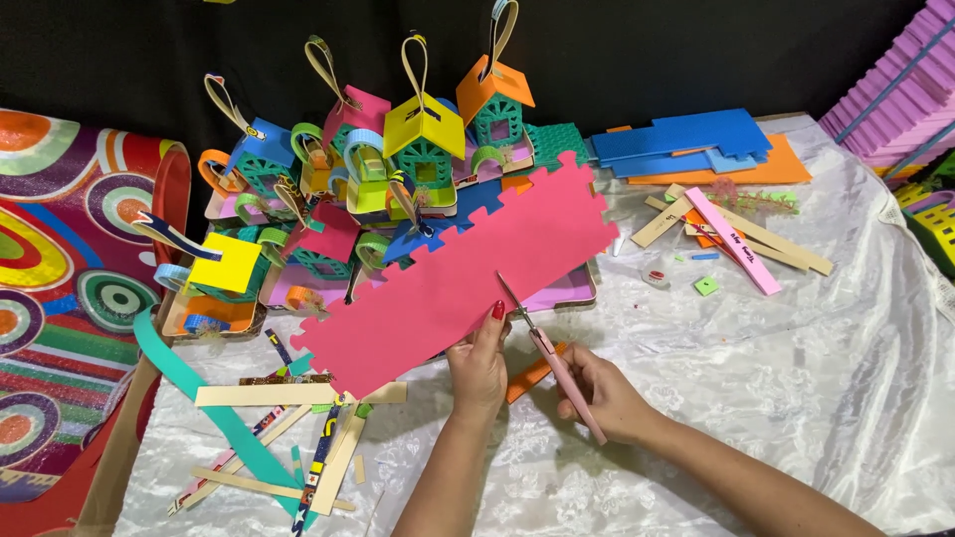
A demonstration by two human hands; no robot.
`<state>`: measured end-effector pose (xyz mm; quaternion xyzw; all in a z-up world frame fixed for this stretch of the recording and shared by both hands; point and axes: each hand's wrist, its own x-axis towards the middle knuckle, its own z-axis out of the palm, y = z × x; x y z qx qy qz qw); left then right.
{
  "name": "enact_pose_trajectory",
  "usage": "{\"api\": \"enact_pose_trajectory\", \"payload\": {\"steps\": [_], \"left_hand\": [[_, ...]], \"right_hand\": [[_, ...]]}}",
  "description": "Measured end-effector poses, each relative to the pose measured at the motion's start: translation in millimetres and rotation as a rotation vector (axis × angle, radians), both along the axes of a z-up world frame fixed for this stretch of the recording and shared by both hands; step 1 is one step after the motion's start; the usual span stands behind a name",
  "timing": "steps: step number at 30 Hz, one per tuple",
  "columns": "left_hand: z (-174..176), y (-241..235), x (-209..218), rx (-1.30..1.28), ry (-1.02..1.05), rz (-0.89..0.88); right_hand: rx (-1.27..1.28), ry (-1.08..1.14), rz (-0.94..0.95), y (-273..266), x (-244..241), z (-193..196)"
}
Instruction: Assembling small decorative houses using colorful foam pieces and scissors.
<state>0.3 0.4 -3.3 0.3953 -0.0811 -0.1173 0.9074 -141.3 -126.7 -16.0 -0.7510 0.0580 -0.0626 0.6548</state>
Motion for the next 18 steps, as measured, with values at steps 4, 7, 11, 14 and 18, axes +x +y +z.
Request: {"api": "enact_pose_trajectory", "payload": {"steps": [4, 7, 11, 14, 18], "left_hand": [[-3, 0, 0, 0.015, -0.055, 0.003], [-1, -2, -2, 0.021, -0.096, -0.008], [-1, -2, -2, 0.055, -0.129, 0.003], [-22, 1, 3, 0.124, 0.086, 0.034], [35, 4, -4, 0.105, 0.052, 0.074]], "right_hand": [[0.011, 0.008, 0.013, 0, 3, 4], [0.030, -0.028, 0.006, 2, 3, 1], [0.048, 0.000, -0.038, 4, 1, 8], [0.058, -0.013, -0.027, 6, -1, 6], [0.043, -0.069, -0.017, 4, 0, -5]]}}
